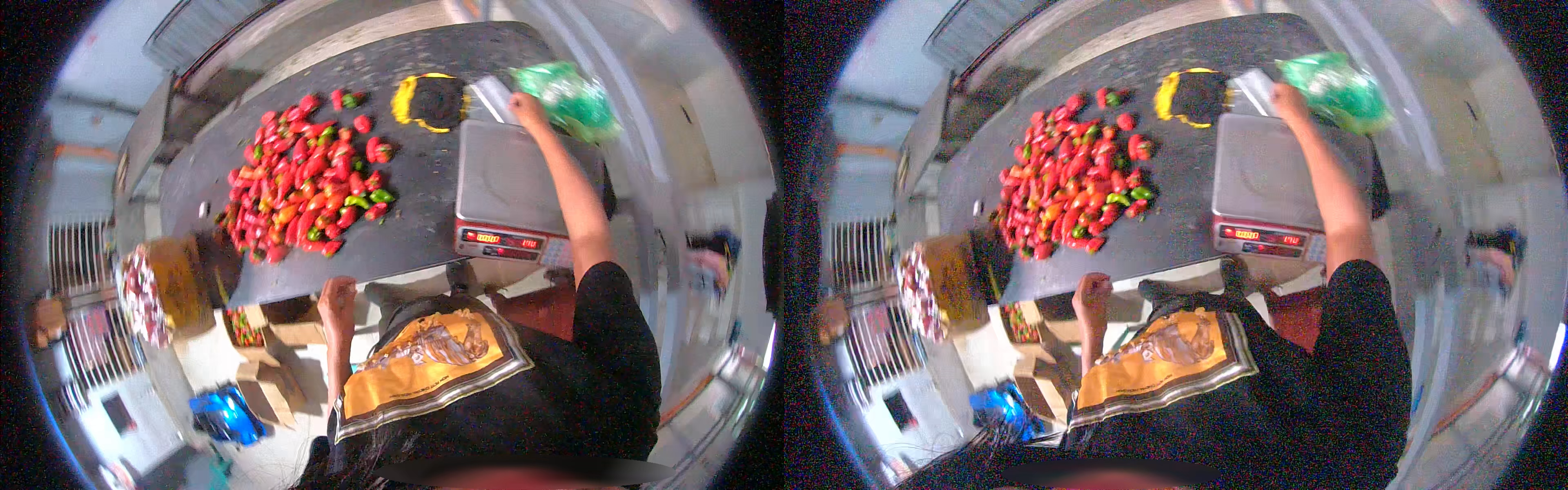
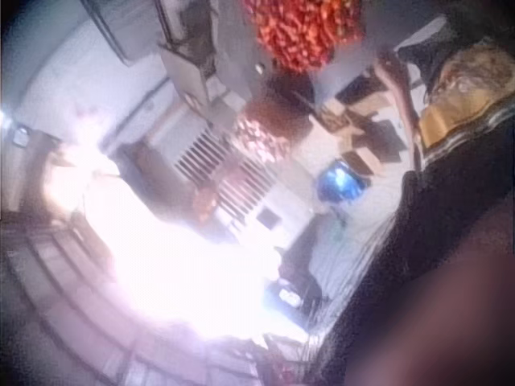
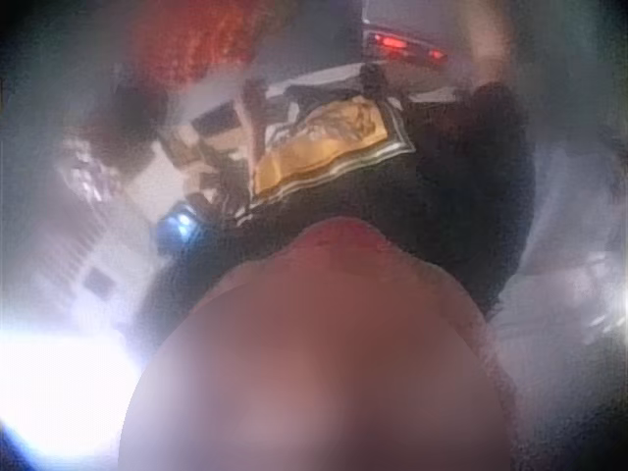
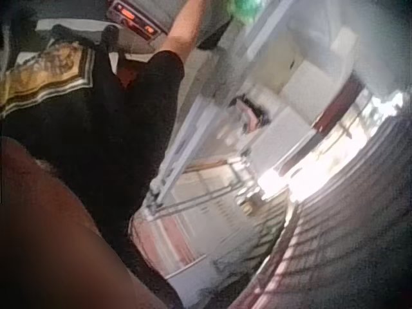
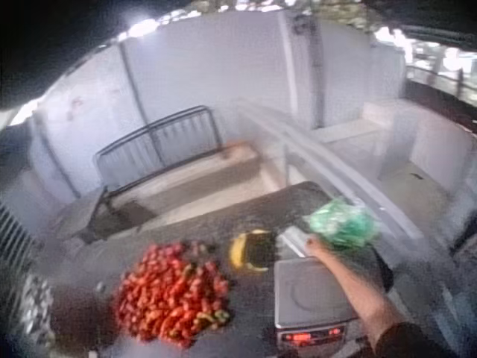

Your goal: The person selects red and green peppers from a large pile on a table, places them on a digital scale, and then transfers them into a plastic bag. They tie the bag and place it into a cardboard box. This process is repeated multiple times throughout the video.

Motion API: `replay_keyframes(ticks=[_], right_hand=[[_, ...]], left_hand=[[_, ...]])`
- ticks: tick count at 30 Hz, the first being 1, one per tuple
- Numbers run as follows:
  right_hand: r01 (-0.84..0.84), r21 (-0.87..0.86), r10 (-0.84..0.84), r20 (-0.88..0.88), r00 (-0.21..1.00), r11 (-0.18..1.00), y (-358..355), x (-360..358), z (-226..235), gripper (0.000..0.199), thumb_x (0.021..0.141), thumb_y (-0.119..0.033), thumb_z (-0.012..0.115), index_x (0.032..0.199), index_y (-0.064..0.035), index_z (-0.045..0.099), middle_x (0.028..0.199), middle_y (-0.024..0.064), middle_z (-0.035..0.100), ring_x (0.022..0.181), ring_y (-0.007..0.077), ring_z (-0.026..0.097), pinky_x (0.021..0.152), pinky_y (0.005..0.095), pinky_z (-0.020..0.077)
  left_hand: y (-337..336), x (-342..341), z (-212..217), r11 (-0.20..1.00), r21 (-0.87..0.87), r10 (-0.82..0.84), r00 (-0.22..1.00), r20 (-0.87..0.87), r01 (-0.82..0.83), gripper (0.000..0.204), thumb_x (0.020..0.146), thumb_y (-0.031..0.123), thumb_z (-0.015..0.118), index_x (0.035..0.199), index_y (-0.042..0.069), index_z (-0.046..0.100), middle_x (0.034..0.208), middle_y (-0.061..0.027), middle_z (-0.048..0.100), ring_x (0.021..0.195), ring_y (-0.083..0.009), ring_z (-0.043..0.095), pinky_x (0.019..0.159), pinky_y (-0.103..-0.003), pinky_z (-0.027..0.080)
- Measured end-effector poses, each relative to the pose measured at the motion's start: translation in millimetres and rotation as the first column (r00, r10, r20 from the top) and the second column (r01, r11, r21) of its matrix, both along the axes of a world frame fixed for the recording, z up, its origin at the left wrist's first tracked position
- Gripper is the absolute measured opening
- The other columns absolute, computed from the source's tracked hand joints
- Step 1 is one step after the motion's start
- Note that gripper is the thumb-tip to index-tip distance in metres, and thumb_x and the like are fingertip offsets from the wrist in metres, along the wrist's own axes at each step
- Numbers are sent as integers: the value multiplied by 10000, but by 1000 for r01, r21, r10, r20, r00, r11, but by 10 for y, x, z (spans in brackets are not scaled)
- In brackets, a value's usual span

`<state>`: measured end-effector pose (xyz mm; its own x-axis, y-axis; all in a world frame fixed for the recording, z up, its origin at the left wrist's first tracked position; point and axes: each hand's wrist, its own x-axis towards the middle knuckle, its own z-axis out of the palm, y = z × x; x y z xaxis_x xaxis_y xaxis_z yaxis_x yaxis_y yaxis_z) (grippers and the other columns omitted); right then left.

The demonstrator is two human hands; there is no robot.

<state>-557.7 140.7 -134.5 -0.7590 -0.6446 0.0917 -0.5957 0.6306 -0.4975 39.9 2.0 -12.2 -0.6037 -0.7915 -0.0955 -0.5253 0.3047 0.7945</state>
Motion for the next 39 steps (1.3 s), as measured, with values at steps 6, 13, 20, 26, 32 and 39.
replay_keyframes(ticks=[6, 13, 20, 26, 32, 39], right_hand=[[154, 388, -161, -13, 987, 909, -250, -655, -755, 687, 623, -285, 808, 1182, -5, 522, 1136, 230, 595, 1065, 379, 570, 898, 433, 463], [157, 292, -90, -231, 969, 943, -96, -1097, -1087, 321, 690, -228, 739, 900, -55, 570, 942, 177, 620, 905, 374, 601, 754, 456, 488], [7, 2, -7, -173, 985, 1000, -46, -740, -450, 190, 840, -204, 538, 794, -33, 606, 838, 229, 613, 815, 437, 585, 679, 503, 444], [-129, -89, 100, -276, 956, 988, 71, -530, 55, 141, 816, -133, 605, 748, -16, 563, 695, 183, 581, 678, 358, 584, 602, 421, 427], [-240, -74, 208, -302, 930, 968, 91, -620, 208, 139, 808, -134, 627, 768, -16, 564, 670, 177, 571, 657, 357, 579, 594, 414, 425], [-100, -108, 40, -458, 888, 989, 12, -282, 1049, 157, 889, -186, 532, 897, -32, 561, 931, 206, 598, 854, 401, 578, 693, 469, 433]], left_hand=[[307, 441, 216, 986, -44, 168, 971, 171, -163, 83, 824, 44, 592, 905, 30, 605, 830, -99, 593, 746, -214, 584, 695, -319, 471], [400, 471, 299, 973, -37, 232, 961, 152, -229, 71, 818, 29, 603, 887, 12, 600, 812, -108, 591, 723, -215, 590, 668, -311, 474], [303, 93, 299, 991, -80, 115, 985, 126, -106, 71, 818, 26, 603, 883, 2, 589, 813, -113, 569, 719, -231, 577, 657, -325, 466], [291, -46, 205, 997, -68, 36, 993, 110, -28, 78, 826, 27, 605, 899, 3, 594, 845, -120, 591, 736, -227, 592, 677, -323, 470], [398, -217, 246, 999, -41, 7, 997, 77, -4, 71, 824, 31, 597, 884, -3, 581, 849, -113, 585, 755, -230, 605, 685, -323, 475], [502, -200, 164, 998, -66, 7, 1000, 18, -6, 68, 823, 24, 601, 887, 4, 587, 841, -97, 583, 722, -209, 593, 665, -303, 471]])
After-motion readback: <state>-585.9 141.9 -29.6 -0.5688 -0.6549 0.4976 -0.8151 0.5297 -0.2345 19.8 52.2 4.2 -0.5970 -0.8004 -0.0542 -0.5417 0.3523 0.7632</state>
